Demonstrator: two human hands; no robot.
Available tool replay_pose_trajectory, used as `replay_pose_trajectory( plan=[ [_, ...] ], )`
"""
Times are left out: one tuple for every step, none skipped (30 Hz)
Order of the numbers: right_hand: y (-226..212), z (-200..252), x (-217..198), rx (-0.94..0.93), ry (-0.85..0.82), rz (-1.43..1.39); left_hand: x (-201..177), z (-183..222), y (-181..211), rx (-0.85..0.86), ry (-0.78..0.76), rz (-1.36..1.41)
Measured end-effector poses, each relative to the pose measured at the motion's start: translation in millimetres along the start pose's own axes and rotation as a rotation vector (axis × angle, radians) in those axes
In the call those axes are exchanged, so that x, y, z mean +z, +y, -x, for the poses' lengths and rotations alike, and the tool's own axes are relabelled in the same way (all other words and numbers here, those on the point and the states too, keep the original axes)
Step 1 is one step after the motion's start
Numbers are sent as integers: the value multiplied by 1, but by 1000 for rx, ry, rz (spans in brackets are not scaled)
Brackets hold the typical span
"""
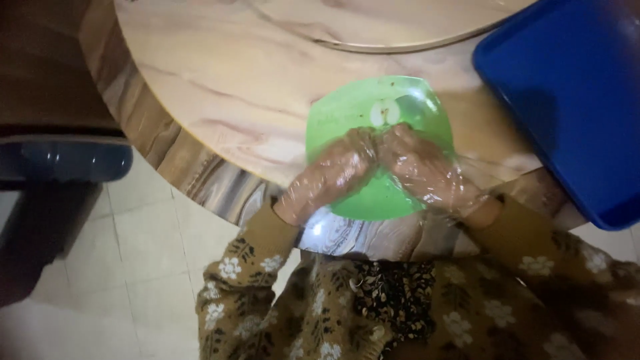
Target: Kneading a small ball of dough on a green plate using both hands while wearing plastic gloves.
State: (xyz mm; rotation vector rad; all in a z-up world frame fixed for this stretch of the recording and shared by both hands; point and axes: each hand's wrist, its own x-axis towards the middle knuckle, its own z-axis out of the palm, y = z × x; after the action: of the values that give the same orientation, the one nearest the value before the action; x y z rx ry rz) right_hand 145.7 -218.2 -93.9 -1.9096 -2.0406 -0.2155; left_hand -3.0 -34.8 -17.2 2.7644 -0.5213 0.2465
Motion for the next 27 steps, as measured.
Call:
replay_pose_trajectory(
  plan=[
    [-3, -11, -12, 68, -14, -131, 3, -3, 0, 24, -7, -20],
    [-7, -23, -25, 130, -28, -266, 5, -4, 0, 42, -13, -40],
    [-10, -23, -41, 133, -26, -260, 7, -7, -5, 50, -10, -42],
    [-12, -26, -56, 220, -39, -460, 6, -11, -13, 75, 97, 218],
    [-13, -29, -72, 305, -51, -661, 5, -15, -21, 102, 200, 480],
    [-14, -30, -88, 306, -38, -651, 8, -14, -20, 115, 197, 471],
    [-14, -30, -104, 389, -48, -858, 10, -13, -19, 46, 155, 353],
    [-17, -31, -119, 468, -57, -1069, 13, -10, -19, -25, 112, 233],
    [-13, -31, -125, 465, -42, -1064, -5, -14, -11, -14, 108, 223],
    [-11, -31, -129, 532, -114, -1064, -21, -16, -1, -83, 29, 236],
    [-9, -31, -134, 600, -186, -1061, -37, -17, 10, -152, -50, 248],
    [-15, -34, -133, 598, -184, -1064, -31, -13, 5, -153, -53, 247],
    [-20, -38, -131, 589, -152, -1124, -24, -8, 0, -97, 35, 285],
    [-24, -43, -131, 578, -121, -1180, -18, -6, -6, -39, 128, 322],
    [-26, -43, -124, 575, -119, -1178, -23, -7, -2, -37, 128, 319],
    [-29, -42, -118, 510, -77, -1154, -28, -8, 3, -95, 104, 316],
    [-32, -41, -111, 445, -35, -1129, -32, -8, 8, -152, 79, 312],
    [-27, -37, -104, 446, -36, -1131, -35, -6, 5, -153, 77, 314],
    [-21, -34, -98, 371, -66, -912, -37, -4, 2, -206, -31, 380],
    [-15, -31, -91, 297, -90, -691, -40, -3, -3, -254, -143, 443],
    [-16, -30, -80, 300, -87, -690, -45, -5, -3, -250, -146, 442],
    [-17, -28, -70, 259, -48, -594, -48, -7, -3, -252, -148, 449],
    [-18, -27, -59, 217, -10, -499, -51, -9, -3, -254, -151, 457],
    [-21, -29, -60, 225, -12, -505, -49, -8, -4, -254, -159, 463],
    [-24, -31, -61, 301, -80, -438, -46, -7, -6, -283, -171, 495],
    [-25, -35, -62, 370, -144, -366, -44, -7, -8, -312, -179, 521],
    [-26, -36, -59, 371, -144, -368, -45, -9, -7, -313, -181, 521]
  ],
)
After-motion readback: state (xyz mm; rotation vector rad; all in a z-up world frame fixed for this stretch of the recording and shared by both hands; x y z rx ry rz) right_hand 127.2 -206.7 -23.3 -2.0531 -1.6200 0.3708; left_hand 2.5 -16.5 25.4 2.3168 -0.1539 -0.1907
